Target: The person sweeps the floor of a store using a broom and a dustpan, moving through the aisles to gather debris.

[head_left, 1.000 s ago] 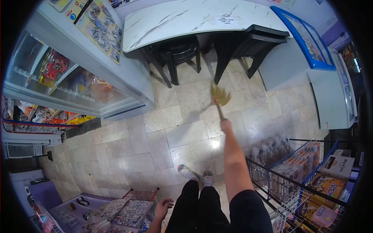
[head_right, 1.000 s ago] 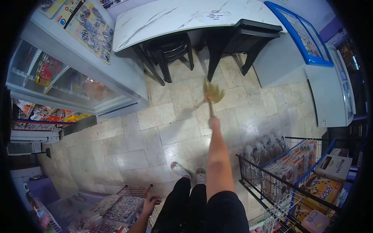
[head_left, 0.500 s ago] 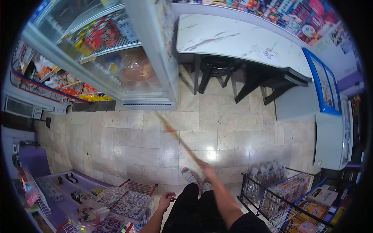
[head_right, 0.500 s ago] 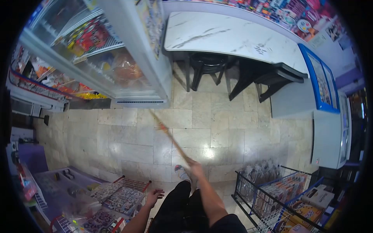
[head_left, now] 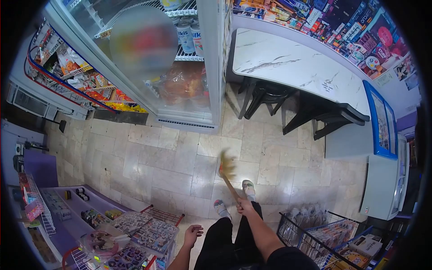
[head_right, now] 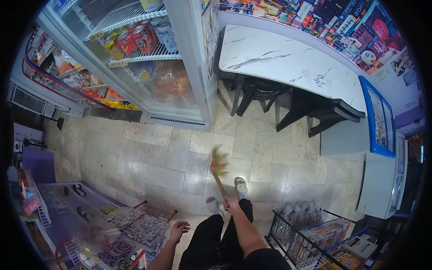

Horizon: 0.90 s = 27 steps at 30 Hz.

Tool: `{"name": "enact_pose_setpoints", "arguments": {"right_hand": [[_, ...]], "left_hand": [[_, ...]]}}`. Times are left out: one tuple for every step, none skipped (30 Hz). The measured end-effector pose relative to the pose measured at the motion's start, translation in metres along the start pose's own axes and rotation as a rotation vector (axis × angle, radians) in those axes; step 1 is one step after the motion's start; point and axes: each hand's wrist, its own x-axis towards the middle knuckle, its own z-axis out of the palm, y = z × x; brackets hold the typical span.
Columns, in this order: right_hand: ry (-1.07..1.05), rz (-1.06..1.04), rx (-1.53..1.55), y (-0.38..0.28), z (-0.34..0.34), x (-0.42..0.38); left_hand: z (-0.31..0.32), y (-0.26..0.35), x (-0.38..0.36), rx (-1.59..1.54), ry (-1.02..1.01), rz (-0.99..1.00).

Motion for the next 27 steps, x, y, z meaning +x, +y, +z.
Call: {"name": "enact_pose_setpoints", "arguments": {"right_hand": [[-0.020, -0.023, 0.046, -0.023, 0.006, -0.030], [-0.040, -0.046, 0.087, -0.048, 0.013, -0.057], [-0.005, -0.133, 0.035, -0.070, 0.018, -0.081], [-0.006, -0.240, -0.007, -0.093, 0.026, -0.097], [-0.009, -0.349, -0.051, -0.121, 0.037, -0.103], [0.016, -0.432, -0.070, -0.148, 0.048, -0.093], [0.036, -0.520, -0.093, -0.181, 0.057, -0.075], [0.083, -0.627, -0.166, -0.216, 0.063, -0.036], [0.130, -0.729, -0.237, -0.252, 0.071, -0.001], [0.142, -0.704, -0.191, -0.295, 0.088, 0.013], [0.169, -0.722, -0.219, -0.335, 0.093, 0.054], [0.224, -0.764, -0.302, -0.371, 0.100, 0.083], [0.275, -0.807, -0.381, -0.402, 0.107, 0.110], [0.320, -0.680, -0.437, -0.431, 0.109, 0.138], [0.365, -0.556, -0.491, -0.452, 0.106, 0.165], [0.381, -0.570, -0.721, -0.463, 0.097, 0.191], [0.397, -0.578, -0.951, -0.469, 0.086, 0.213], [0.410, -0.576, -1.180, -0.464, 0.078, 0.228], [0.352, -0.585, -1.304, -0.442, 0.069, 0.233], [0.291, -0.595, -1.429, -0.406, 0.053, 0.231], [0.311, -0.524, -1.450, -0.360, 0.048, 0.217], [0.304, -0.510, -1.395, -0.308, 0.044, 0.200], [0.351, -0.542, -1.356, -0.260, 0.054, 0.168], [0.206, -0.565, -1.424, -0.209, 0.044, 0.186], [0.200, -0.607, -1.382, -0.180, 0.065, 0.151], [0.176, -0.526, -1.364, -0.157, 0.088, 0.148], [0.155, -0.445, -1.348, -0.134, 0.110, 0.146]], "left_hand": [[0.000, 0.006, 0.003, -0.018, 0.014, 0.022], [0.002, 0.012, 0.006, -0.026, 0.028, 0.026], [0.006, 0.017, 0.005, -0.039, 0.043, 0.024], [0.008, 0.019, 0.003, -0.048, 0.059, 0.014], [0.012, 0.017, 0.006, -0.058, 0.073, 0.020], [0.016, 0.015, 0.007, -0.055, 0.073, -0.008], [0.023, 0.016, 0.010, -0.057, 0.074, -0.030], [0.032, 0.018, 0.014, -0.058, 0.078, -0.051], [0.042, 0.021, 0.017, -0.076, 0.080, -0.057], [0.051, 0.024, 0.024, -0.082, 0.097, -0.053], [0.061, 0.025, 0.031, -0.092, 0.115, -0.053], [0.073, 0.025, 0.034, -0.103, 0.136, -0.061], [0.087, 0.036, 0.036, -0.157, 0.164, -0.058], [0.098, 0.039, 0.040, -0.184, 0.170, -0.079], [0.110, 0.043, 0.046, -0.210, 0.175, -0.098], [0.123, 0.048, 0.051, -0.241, 0.176, -0.112], [0.136, 0.056, 0.053, -0.248, 0.172, -0.130], [0.147, 0.064, 0.052, -0.276, 0.168, -0.123], [0.157, 0.073, 0.052, -0.303, 0.162, -0.109], [0.166, 0.080, 0.050, -0.333, 0.156, -0.093], [0.171, 0.082, 0.048, -0.345, 0.144, -0.090], [0.174, 0.086, 0.043, -0.360, 0.149, -0.081], [0.178, 0.092, 0.040, -0.381, 0.158, -0.067], [0.181, 0.096, 0.036, -0.405, 0.171, -0.053], [0.182, 0.097, 0.032, -0.427, 0.198, -0.041], [0.182, 0.098, 0.030, -0.446, 0.222, -0.027], [0.180, 0.095, 0.027, -0.460, 0.243, -0.015]]}}
